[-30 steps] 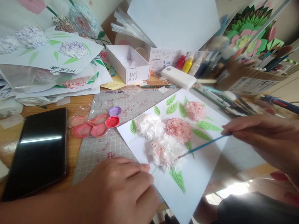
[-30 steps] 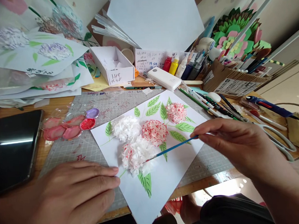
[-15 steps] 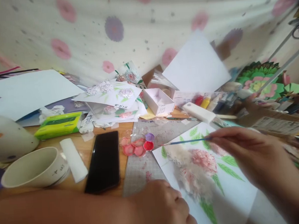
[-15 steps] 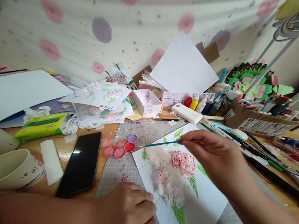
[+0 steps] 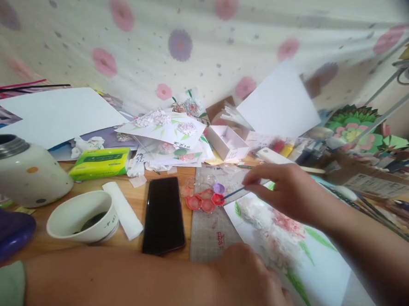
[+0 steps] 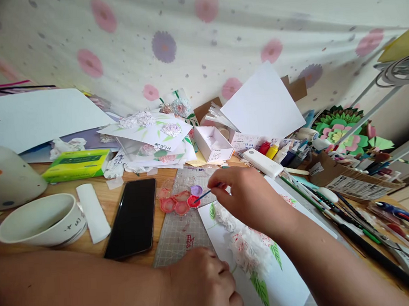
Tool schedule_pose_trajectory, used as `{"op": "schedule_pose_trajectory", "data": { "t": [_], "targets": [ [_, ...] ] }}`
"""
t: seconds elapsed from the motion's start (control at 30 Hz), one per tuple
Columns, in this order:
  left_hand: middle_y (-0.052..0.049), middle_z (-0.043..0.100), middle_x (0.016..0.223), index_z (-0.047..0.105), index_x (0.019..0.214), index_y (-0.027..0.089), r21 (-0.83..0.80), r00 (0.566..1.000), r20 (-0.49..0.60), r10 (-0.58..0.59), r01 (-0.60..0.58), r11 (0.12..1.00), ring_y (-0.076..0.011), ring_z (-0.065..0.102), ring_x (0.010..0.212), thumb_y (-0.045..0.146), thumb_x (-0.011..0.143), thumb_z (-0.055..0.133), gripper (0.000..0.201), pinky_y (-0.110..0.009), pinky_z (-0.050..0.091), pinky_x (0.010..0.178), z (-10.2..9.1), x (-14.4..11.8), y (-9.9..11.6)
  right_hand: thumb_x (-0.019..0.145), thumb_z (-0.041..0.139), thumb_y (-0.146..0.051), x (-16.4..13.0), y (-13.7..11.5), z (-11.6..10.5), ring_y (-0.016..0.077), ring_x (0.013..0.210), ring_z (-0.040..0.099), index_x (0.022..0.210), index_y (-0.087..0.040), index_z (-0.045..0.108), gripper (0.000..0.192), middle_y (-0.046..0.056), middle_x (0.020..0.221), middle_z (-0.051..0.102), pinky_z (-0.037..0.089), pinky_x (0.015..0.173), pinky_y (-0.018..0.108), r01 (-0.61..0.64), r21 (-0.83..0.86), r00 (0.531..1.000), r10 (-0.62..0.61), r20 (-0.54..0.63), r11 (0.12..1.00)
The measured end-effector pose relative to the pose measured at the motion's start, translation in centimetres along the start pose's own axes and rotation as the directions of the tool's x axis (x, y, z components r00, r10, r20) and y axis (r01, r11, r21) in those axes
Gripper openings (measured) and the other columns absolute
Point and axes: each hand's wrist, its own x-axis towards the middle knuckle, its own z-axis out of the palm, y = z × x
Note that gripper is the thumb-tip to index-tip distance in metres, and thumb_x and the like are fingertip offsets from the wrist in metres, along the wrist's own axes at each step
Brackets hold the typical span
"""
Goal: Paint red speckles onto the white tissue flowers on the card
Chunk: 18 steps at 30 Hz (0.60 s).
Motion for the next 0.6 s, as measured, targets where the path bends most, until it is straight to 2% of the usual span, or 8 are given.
{"op": "schedule_pose_trajectory", "data": {
  "t": [0.13, 0.23, 0.43, 0.6],
  "targets": [
    [-0.002, 0.069, 0.062, 0.075, 0.077, 0.025, -0.022, 0.997, 0.063, -0.042, 0.043, 0.999, -0.0221, 0.066, 0.050, 0.051, 0.088, 0.073, 0.028, -0.030, 0.015, 0.025, -0.6, 0.3, 0.1, 0.077, 0.068, -0.029, 2.6, -0.7, 1.0, 0.0168, 0.062, 0.067, 0.072, -0.025, 0.075, 0.009, 0.000, 0.070, 0.076, 0.048, 0.057, 0.028, -0.110, 0.085, 0.992, 0.103, 0.076, 0.990],
    [-0.003, 0.072, 0.066, 0.077, 0.080, 0.025, 0.001, 0.993, 0.077, -0.088, 0.088, 0.996, -0.0219, 0.069, 0.054, 0.047, 0.097, 0.060, 0.032, -0.030, 0.011, 0.027, -0.8, 0.3, 0.1, 0.080, 0.069, -0.031, 3.6, -0.1, 1.9, 0.0176, 0.063, 0.069, 0.073, -0.023, 0.074, 0.012, 0.001, 0.069, 0.076, 0.049, 0.058, 0.028, -0.199, 0.147, 0.979, 0.189, 0.081, 0.969],
    [-0.002, 0.074, 0.069, 0.074, 0.076, 0.025, 0.017, 0.994, 0.079, -0.076, 0.075, 0.997, -0.0213, 0.072, 0.057, 0.039, 0.096, 0.060, 0.029, -0.029, 0.012, 0.027, -0.8, 0.4, 0.3, 0.078, 0.073, -0.039, 2.8, 1.3, 1.6, 0.0185, 0.065, 0.069, 0.071, -0.021, 0.073, 0.020, 0.003, 0.067, 0.075, 0.048, 0.059, 0.028, -0.286, 0.277, 0.953, 0.301, -0.012, 0.917],
    [-0.001, 0.066, 0.058, 0.066, 0.066, 0.022, 0.069, 0.999, -0.015, -0.035, 0.036, 0.997, -0.0219, 0.065, 0.047, 0.032, 0.085, 0.072, 0.022, -0.032, 0.015, 0.026, 0.4, 0.3, 0.0, 0.075, 0.079, -0.044, 1.0, 2.5, 0.4, 0.0185, 0.065, 0.069, 0.074, -0.020, 0.075, 0.024, 0.004, 0.068, 0.076, 0.051, 0.059, 0.029, -0.276, 0.433, 0.925, 0.359, -0.122, 0.858]
  ]
}}
